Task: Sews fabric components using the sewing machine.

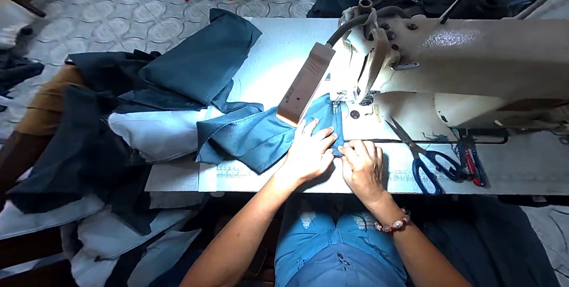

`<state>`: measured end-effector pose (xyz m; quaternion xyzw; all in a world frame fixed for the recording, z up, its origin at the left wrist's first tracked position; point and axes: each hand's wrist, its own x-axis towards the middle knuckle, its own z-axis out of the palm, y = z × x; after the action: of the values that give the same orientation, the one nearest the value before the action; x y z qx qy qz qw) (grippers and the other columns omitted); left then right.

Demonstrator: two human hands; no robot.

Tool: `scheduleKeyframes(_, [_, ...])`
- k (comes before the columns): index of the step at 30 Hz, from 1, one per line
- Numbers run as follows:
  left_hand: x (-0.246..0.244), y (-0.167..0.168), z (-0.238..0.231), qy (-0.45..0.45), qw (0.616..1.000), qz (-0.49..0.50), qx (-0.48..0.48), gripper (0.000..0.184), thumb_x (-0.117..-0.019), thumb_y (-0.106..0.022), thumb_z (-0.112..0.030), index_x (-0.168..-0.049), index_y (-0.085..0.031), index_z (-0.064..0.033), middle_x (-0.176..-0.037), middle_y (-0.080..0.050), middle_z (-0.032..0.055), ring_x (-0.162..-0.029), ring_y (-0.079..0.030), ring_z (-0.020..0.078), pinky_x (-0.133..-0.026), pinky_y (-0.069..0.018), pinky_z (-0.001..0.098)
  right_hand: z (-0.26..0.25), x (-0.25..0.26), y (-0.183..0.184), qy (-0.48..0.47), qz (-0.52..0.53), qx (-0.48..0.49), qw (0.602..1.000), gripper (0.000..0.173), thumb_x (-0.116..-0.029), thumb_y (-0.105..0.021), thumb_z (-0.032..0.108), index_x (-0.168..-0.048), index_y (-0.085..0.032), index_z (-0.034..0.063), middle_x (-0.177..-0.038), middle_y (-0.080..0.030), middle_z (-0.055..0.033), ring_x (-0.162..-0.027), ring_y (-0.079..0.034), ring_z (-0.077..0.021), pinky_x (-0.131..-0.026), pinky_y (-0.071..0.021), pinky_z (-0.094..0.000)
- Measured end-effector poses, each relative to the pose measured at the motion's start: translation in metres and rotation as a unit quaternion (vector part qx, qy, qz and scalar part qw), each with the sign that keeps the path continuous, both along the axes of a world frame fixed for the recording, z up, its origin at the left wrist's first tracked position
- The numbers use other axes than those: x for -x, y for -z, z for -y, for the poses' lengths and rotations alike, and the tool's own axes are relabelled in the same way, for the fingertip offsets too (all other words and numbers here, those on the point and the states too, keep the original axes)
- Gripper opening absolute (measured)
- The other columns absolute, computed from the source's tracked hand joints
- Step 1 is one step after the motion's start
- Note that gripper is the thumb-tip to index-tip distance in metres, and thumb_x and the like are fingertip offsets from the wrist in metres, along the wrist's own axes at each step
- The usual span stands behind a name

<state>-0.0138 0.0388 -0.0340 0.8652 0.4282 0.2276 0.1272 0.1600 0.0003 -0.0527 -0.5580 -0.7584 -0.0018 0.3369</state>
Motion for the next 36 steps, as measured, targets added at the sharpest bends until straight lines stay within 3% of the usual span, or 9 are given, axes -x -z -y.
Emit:
scheduleKeyframes(3, [0.0,0.0,0.006,-0.01,1.0,0.01,0.011,0.046,-0.0992,-0.039,-0.023,-0.123,-0.074,-0.0063,-0.139,-0.065,0.0128,-0.139,-0.049,0.0451,-0.114,-0.0251,0.0698,0.001,0.0,-0.001,0.001,0.005,-0.004,1.0,0.022,-0.0895,-0.061,0.018,-0.091,-0.081,0.009,-0.096,-0.072,-0.0119,-0.094,-0.065,-0.0344,-0.079,-0.0467,-0.0497])
scheduleKeyframes(8, [-0.001,0.005,0.009,-0.013,1.0,0.007,0.025,0.048,-0.1007,-0.038,-0.023,-0.135,-0.067,-0.0061,-0.146,-0.06,0.0129,-0.143,-0.044,0.0441,-0.114,-0.0258,0.0672,-0.001,-0.001,-0.002,-0.017,0.024,-0.008,1.0,0.024,-0.0903,-0.058,0.014,-0.092,-0.081,0.0086,-0.121,-0.074,-0.0107,-0.112,-0.066,-0.0381,-0.088,-0.0481,-0.0536])
scheduleKeyframes(12, [-0.003,0.004,0.012,-0.023,0.999,0.001,0.043,0.049,-0.1027,-0.035,-0.024,-0.137,-0.065,-0.0041,-0.149,-0.057,0.0116,-0.145,-0.045,0.0381,-0.119,-0.0202,0.0659,-0.003,-0.002,-0.002,-0.024,0.036,-0.006,0.999,0.024,-0.0898,-0.058,0.013,-0.091,-0.081,0.008,-0.12,-0.076,-0.0083,-0.114,-0.067,-0.0396,-0.091,-0.0468,-0.0566])
scheduleKeyframes(20, [-0.004,0.005,0.0,-0.036,0.998,0.003,0.059,0.051,-0.1019,-0.034,-0.024,-0.138,-0.064,-0.0036,-0.15,-0.056,0.0103,-0.148,-0.038,0.0406,-0.12,-0.0171,0.0649,-0.016,-0.001,-0.004,-0.031,0.048,-0.001,0.998,0.022,-0.089,-0.059,0.011,-0.087,-0.08,0.008,-0.117,-0.077,-0.007,-0.117,-0.066,-0.0359,-0.096,-0.0422,-0.0568])
scheduleKeyframes(26, [-0.006,0.007,-0.01,-0.041,0.998,0.015,0.055,0.05,-0.1014,-0.035,-0.022,-0.136,-0.065,-0.0024,-0.149,-0.058,0.0099,-0.147,-0.039,0.0407,-0.121,-0.0164,0.0642,-0.029,-0.002,-0.006,-0.04,0.047,-0.007,0.998,0.02,-0.089,-0.059,0.009,-0.086,-0.079,0.0062,-0.117,-0.077,-0.0078,-0.118,-0.066,-0.0345,-0.096,-0.0413,-0.0565])
scheduleKeyframes(32, [-0.006,0.01,-0.029,-0.044,0.998,0.029,0.039,0.049,-0.1003,-0.035,-0.021,-0.135,-0.065,-0.0025,-0.147,-0.058,0.0132,-0.147,-0.039,0.0428,-0.12,-0.014,0.0658,-0.051,-0.005,-0.006,-0.05,0.056,0.014,0.997,0.019,-0.089,-0.061,0.003,-0.094,-0.079,0.0057,-0.123,-0.074,-0.0096,-0.12,-0.065,-0.0384,-0.1,-0.04,-0.0631])
scheduleKeyframes(36, [-0.006,0.019,-0.037,-0.013,0.999,0.006,-0.04,0.048,-0.0996,-0.036,-0.025,-0.126,-0.07,-0.0037,-0.145,-0.06,0.0131,-0.148,-0.037,0.0415,-0.12,-0.0086,0.0706,-0.067,-0.011,-0.006,-0.076,0.058,0.029,0.995,0.021,-0.0912,-0.058,0.002,-0.098,-0.078,0.0028,-0.127,-0.072,-0.0116,-0.123,-0.064,-0.0396,-0.102,-0.0404,-0.0663])
